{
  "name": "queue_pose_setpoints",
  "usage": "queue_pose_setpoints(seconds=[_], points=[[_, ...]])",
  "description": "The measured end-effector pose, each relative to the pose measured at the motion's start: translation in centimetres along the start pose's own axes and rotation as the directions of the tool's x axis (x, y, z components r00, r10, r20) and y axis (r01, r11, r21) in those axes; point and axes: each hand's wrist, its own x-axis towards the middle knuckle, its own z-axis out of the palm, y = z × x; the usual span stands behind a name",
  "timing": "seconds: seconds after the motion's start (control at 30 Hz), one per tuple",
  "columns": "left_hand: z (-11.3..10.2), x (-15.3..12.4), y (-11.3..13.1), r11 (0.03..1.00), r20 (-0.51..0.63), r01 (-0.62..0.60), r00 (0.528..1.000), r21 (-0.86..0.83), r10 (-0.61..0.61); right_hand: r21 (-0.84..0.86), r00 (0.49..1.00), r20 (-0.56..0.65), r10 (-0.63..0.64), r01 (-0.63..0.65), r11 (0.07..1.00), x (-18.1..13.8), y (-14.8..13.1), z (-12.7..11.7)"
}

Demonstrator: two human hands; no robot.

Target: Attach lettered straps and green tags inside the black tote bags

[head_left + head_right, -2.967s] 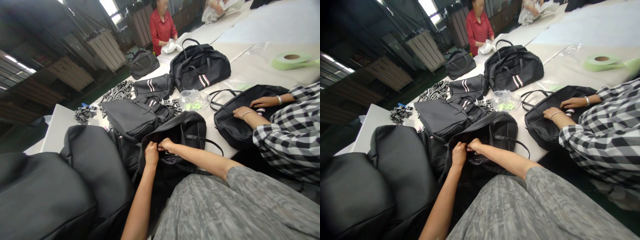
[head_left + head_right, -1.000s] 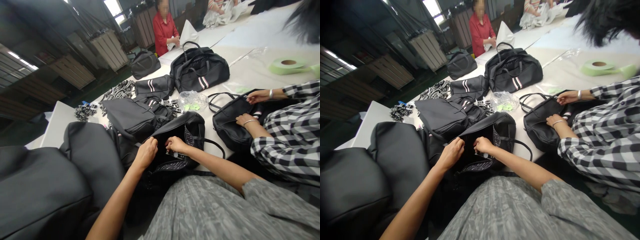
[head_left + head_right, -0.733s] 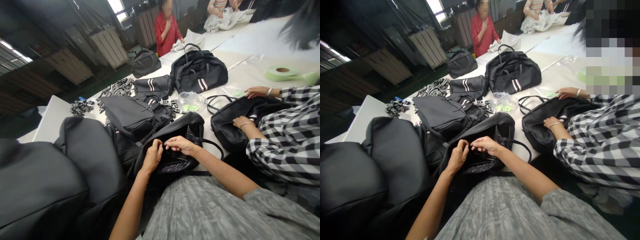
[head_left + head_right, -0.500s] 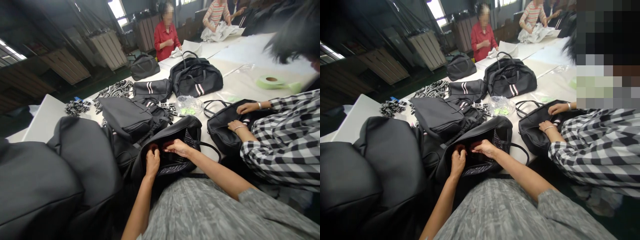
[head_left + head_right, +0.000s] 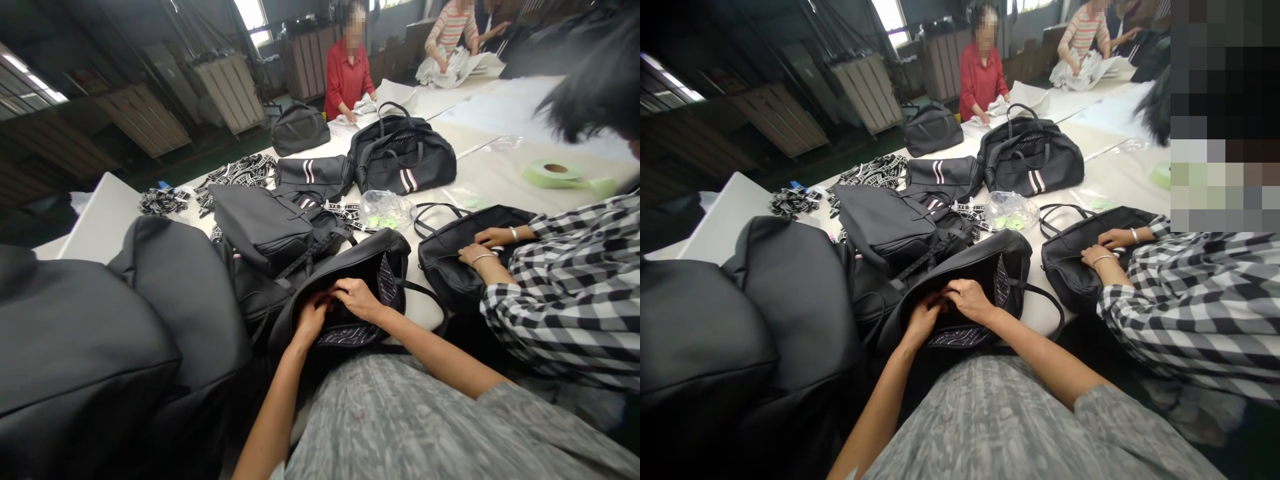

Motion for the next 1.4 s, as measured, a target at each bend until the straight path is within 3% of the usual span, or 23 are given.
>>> queue_pose_setpoints(seconds=[0.1, 0.2, 0.3, 0.37, 0.57, 0.8, 1.03, 1.2, 1.4], points=[[0.2, 0.9, 0.1, 0.998, -0.006, -0.043, 0.999, 0.036, 0.044, 0.257, 0.988, -0.022, 0.153, -0.143, 0.956, 0.7, 0.1, 0.1], [0.3, 1.3, 0.3, 0.998, -0.020, -0.063, 0.998, 0.029, 0.063, 0.525, 0.930, -0.027, 0.366, -0.298, 0.797, 1.3, 0.6, 0.1], [0.2, 1.4, 0.1, 0.998, -0.057, -0.036, 0.998, -0.045, 0.034, 0.661, 0.886, 0.037, 0.463, -0.369, 0.653, 1.5, 0.9, 0.1], [0.2, 1.5, -0.1, 0.993, -0.074, 0.000, 0.997, -0.122, -0.009, 0.683, 0.868, 0.065, 0.492, -0.398, 0.612, 1.4, 0.9, 0.1], [0.1, 1.7, -0.6, 0.974, -0.093, 0.055, 0.993, -0.220, -0.077, 0.649, 0.911, 0.157, 0.381, -0.386, 0.656, 1.2, 1.3, 0.7], [-0.2, 2.0, -1.2, 0.965, -0.186, 0.040, 0.978, -0.259, -0.090, 0.624, 0.917, 0.193, 0.350, -0.390, 0.677, 1.9, 2.1, 1.4], [-0.1, 3.3, -2.0, 0.958, -0.304, 0.022, 0.946, -0.287, -0.113, 0.472, 0.885, 0.129, 0.446, -0.451, 0.757, 3.1, 2.9, 3.9], [-0.1, 4.0, -1.7, 0.897, -0.314, 0.002, 0.936, -0.442, -0.158, 0.281, 0.907, -0.062, 0.417, -0.385, 0.879, 4.7, 3.1, 5.2], [-0.1, 4.1, -0.7, 0.794, -0.288, -0.018, 0.937, -0.608, -0.199, 0.567, 0.874, 0.021, 0.485, -0.410, 0.714, 5.4, 4.1, 6.1]])
